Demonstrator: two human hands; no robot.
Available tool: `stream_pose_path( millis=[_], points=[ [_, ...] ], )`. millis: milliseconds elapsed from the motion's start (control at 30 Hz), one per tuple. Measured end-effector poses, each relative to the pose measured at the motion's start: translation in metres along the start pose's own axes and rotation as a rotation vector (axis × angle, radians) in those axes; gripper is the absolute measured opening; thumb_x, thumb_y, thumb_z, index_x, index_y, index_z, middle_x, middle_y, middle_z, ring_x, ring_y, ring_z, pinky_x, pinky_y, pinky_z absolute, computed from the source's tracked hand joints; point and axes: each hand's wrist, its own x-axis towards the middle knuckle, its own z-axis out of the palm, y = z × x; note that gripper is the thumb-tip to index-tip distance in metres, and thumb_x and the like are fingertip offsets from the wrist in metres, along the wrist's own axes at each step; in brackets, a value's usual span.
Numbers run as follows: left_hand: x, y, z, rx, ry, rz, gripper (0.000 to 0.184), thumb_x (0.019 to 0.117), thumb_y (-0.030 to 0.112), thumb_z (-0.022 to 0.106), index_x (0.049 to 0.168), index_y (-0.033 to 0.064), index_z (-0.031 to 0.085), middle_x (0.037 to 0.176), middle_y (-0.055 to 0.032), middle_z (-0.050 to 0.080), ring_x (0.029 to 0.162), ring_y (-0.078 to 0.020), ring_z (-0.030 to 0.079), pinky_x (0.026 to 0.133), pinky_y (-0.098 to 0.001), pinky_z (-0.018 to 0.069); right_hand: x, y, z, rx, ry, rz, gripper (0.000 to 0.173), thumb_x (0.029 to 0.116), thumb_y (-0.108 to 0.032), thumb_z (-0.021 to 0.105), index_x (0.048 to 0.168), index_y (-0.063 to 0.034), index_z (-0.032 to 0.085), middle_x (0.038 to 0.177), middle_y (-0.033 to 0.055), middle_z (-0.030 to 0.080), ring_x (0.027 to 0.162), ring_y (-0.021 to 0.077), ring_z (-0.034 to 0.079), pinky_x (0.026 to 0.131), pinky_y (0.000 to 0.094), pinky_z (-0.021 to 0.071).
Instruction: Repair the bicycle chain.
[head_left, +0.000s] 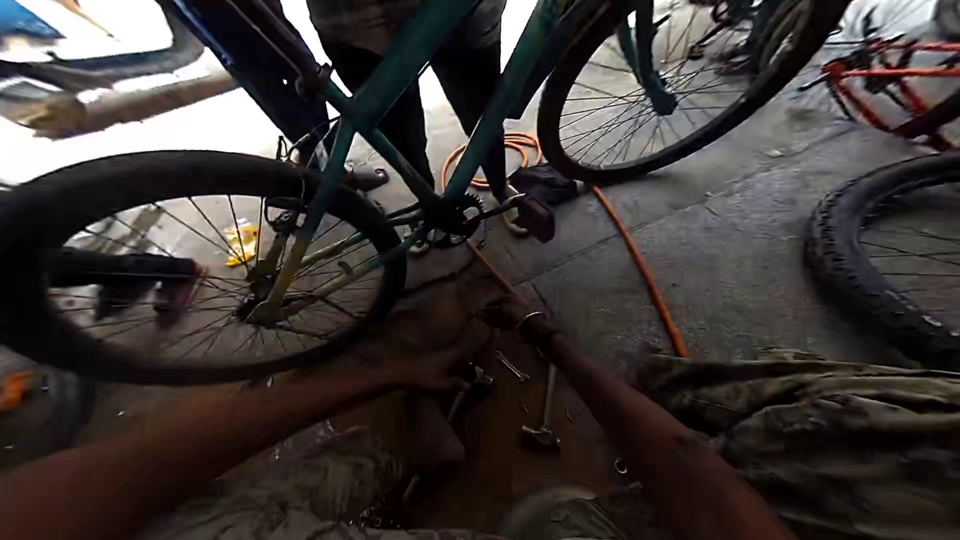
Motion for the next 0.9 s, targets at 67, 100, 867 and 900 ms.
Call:
stream_pose_path(
  millis=[67, 100, 867, 900],
  points=[
    [-0.009, 0.006, -0.01, -0.033, -0.002, -0.028, 0.053, 0.1071, 0.022, 0.056, 0.157, 0.0139, 0.04, 0.134, -0.0128, 0.065, 0.118, -0.0233, 0.065, 0.105, -0.0454, 0.0508, 0.028, 0.019, 0.0, 0.12, 0.015, 0.048, 0.026, 0.1028, -0.021, 0.06, 0.108, 0.002, 0.07, 0.08, 0.0057, 0.065, 0.063, 0.0083, 0.054, 0.059, 0.0282, 0.0459],
    [-0.01, -0.002, -0.013, -0.053, 0.017, -0.005, 0.049, 0.1076, 0.023, 0.055, 0.155, 0.0147, 0.043, 0.131, -0.0124, 0.066, 0.114, -0.0225, 0.067, 0.103, -0.045, 0.0527, 0.033, 0.012, 0.002, 0.095, 0.027, 0.104, 0.026, 0.1012, -0.024, 0.062, 0.109, -0.0006, 0.072, 0.084, 0.0063, 0.067, 0.068, 0.0113, 0.057, 0.064, 0.0324, 0.0496],
    [0.069, -0.146, 0.104, -0.288, 0.355, -0.15, 0.023, 0.1012, 0.034, 0.065, 0.111, 0.0171, 0.077, 0.102, -0.0056, 0.076, 0.1, -0.0242, 0.071, 0.095, -0.0544, 0.0554, 0.064, 0.135, 0.027, -0.103, -0.603, 0.282, 0.023, 0.1026, -0.021, 0.062, 0.099, 0.0, 0.071, 0.078, 0.0011, 0.067, 0.069, 0.006, 0.063, 0.07, 0.0274, 0.0563],
    [0.071, -0.143, 0.102, -0.269, 0.323, -0.143, 0.023, 0.1019, 0.032, 0.064, 0.112, 0.0162, 0.077, 0.101, -0.0066, 0.075, 0.1, -0.0248, 0.072, 0.094, -0.0533, 0.0558, 0.071, 0.138, 0.027, -0.11, -0.642, 0.271, 0.025, 0.1025, -0.023, 0.063, 0.094, -0.0008, 0.071, 0.075, 0.0012, 0.066, 0.066, 0.007, 0.062, 0.067, 0.028, 0.0554]
  ],
)
